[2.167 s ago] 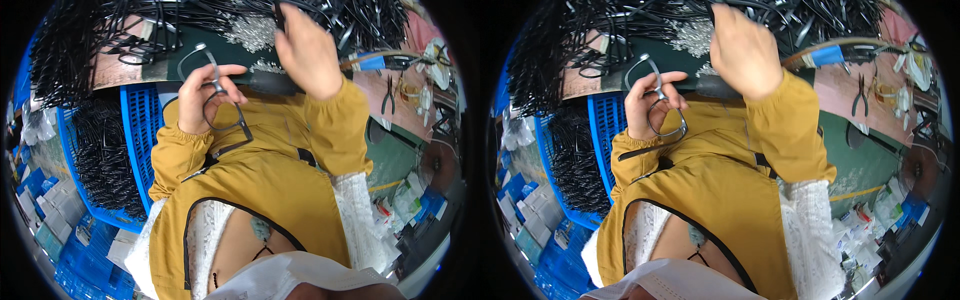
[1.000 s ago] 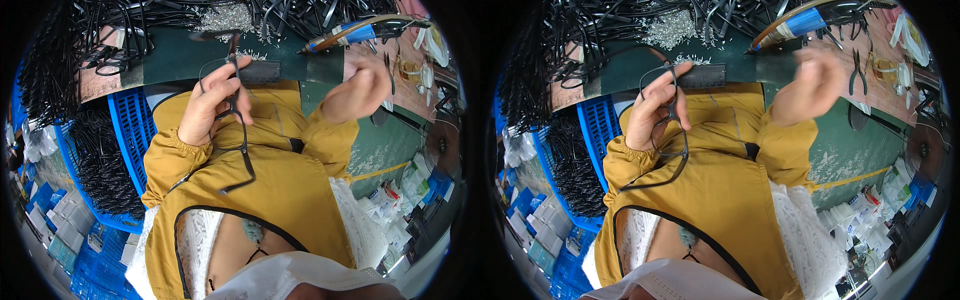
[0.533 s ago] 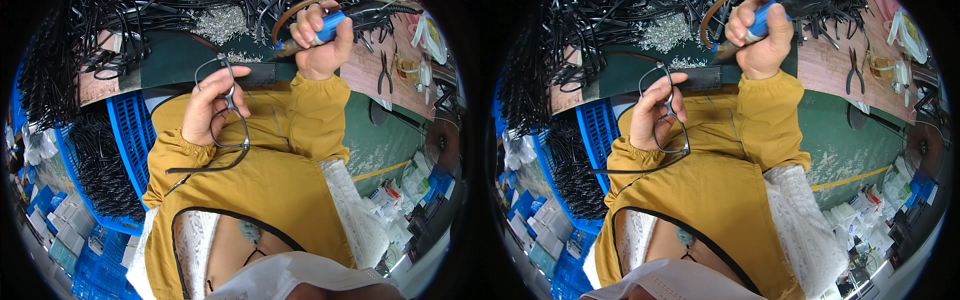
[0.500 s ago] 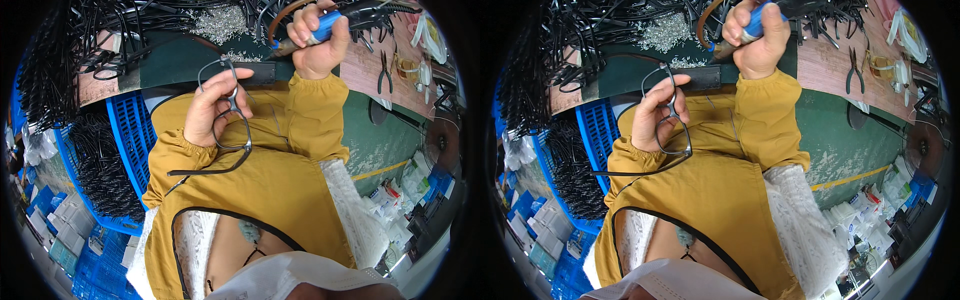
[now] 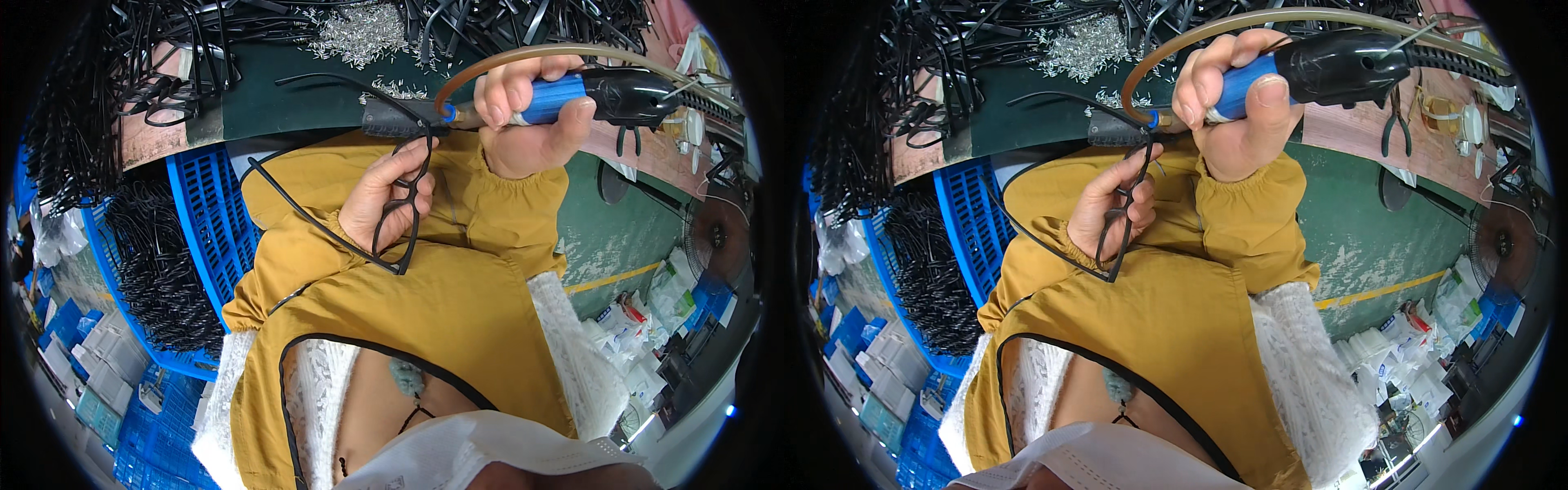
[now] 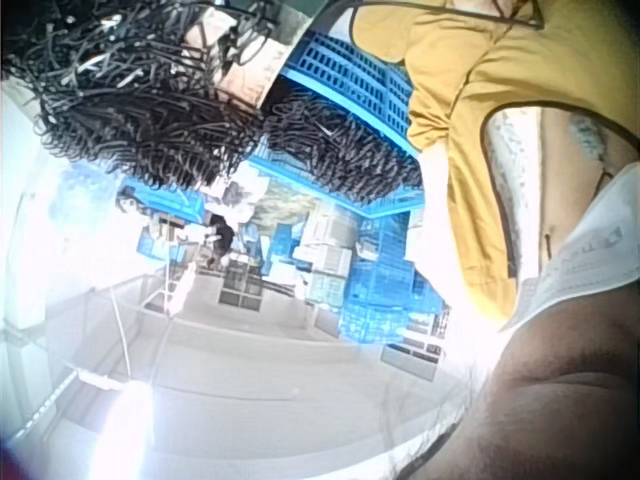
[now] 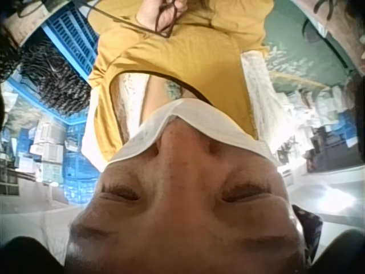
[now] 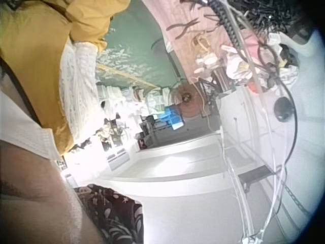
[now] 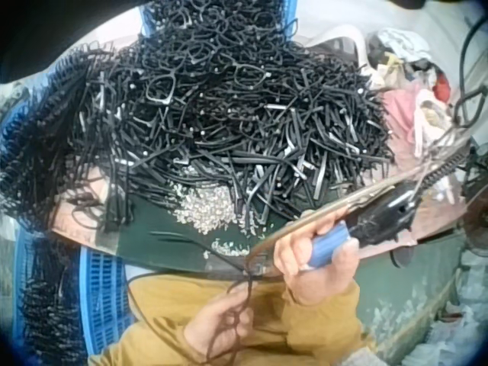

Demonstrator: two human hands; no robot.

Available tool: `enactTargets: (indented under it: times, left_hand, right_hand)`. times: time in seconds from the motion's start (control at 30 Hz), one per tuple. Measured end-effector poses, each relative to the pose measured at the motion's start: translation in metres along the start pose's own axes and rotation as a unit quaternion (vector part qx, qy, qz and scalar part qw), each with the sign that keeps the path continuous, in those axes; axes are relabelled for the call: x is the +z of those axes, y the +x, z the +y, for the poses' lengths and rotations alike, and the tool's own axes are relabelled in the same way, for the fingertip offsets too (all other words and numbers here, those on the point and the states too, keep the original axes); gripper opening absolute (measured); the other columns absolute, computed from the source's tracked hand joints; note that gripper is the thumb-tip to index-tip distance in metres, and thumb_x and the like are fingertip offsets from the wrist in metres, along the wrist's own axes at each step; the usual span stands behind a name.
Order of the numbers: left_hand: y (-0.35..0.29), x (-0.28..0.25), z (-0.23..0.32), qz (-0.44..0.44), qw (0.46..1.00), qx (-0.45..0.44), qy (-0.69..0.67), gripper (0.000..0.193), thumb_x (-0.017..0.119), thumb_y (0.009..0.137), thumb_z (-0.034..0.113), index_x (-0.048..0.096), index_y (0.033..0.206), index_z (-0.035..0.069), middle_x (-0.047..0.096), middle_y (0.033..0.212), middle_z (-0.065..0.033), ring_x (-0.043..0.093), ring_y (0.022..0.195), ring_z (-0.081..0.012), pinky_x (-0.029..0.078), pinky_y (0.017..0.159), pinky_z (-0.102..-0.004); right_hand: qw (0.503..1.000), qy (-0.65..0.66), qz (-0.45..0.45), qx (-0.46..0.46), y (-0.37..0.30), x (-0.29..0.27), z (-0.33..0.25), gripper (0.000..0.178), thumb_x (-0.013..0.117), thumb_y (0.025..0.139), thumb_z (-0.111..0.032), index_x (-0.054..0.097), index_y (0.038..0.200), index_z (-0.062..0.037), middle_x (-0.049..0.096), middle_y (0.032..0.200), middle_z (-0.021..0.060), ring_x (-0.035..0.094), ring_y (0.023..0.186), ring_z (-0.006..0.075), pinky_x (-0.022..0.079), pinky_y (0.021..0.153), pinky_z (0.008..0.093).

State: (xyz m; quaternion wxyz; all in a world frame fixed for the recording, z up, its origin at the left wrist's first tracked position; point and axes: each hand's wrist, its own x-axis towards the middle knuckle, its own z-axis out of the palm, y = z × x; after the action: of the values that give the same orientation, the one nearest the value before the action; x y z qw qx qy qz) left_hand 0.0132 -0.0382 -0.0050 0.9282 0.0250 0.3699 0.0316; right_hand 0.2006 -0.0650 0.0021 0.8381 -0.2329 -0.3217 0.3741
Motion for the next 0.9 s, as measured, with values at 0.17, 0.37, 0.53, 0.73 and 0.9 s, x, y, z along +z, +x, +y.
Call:
enactTargets:
  times: [0.17,0.37,0.53,0.73,0.9]
  left_hand:
    - [-0.001,-0.003,0.0,-0.009,1.0,0.003,0.009,0.035,0.055,0.107,0.031,0.059,0.138,0.015,0.055,0.071,0.0031,0.046,0.053,-0.0075,0.037,0.05,-0.0236]
    - [0.007,-0.013,0.005,-0.091,0.995,-0.022,-0.03,0.033,0.052,0.108,0.029,0.059,0.136,0.013,0.051,0.068,0.0032,0.044,0.05,-0.0073,0.035,0.046,-0.0236]
    - [0.0,-0.004,0.007,-0.007,0.999,-0.004,0.044,0.031,0.056,0.105,0.032,0.061,0.127,0.01,0.054,0.066,-0.0006,0.047,0.048,-0.011,0.036,0.044,-0.024]
    - [-0.029,0.001,0.036,0.007,0.935,0.317,0.157,0.05,0.051,0.1,0.027,0.057,0.134,-0.009,0.064,0.09,-0.0089,0.068,0.08,-0.0208,0.053,0.069,-0.0264]
    - [-0.008,0.001,0.02,-0.022,0.803,0.531,0.272,0.039,0.058,0.089,-0.012,0.057,0.127,-0.006,0.057,0.112,-0.0101,0.062,0.114,-0.0242,0.054,0.102,-0.0388]
  right_hand:
    - [1.0,-0.011,0.002,0.01,0.007,0.008,0.009,0.038,0.07,0.097,-0.038,0.054,0.116,-0.0092,0.058,0.079,0.0092,0.055,0.059,0.017,0.044,0.051,0.029]
    - [0.998,-0.034,-0.002,0.047,0.005,0.008,0.013,0.04,0.073,0.095,-0.041,0.054,0.113,-0.01,0.057,0.076,0.009,0.054,0.057,0.0168,0.042,0.049,0.0282]
    - [0.997,0.019,-0.034,0.069,0.015,-0.002,0.01,0.043,0.066,0.097,-0.05,0.055,0.112,-0.0114,0.054,0.076,0.0048,0.051,0.057,0.014,0.038,0.047,0.0271]
    - [0.997,-0.03,0.073,-0.011,0.04,-0.037,0.017,0.042,0.057,0.097,-0.058,0.062,0.109,-0.0181,0.054,0.074,0.0008,0.047,0.056,0.0129,0.034,0.046,0.026]
    - [0.996,-0.037,0.082,-0.012,0.043,-0.045,0.015,0.043,0.057,0.097,-0.058,0.059,0.106,-0.016,0.053,0.074,0.0013,0.047,0.057,0.0124,0.033,0.047,0.024]
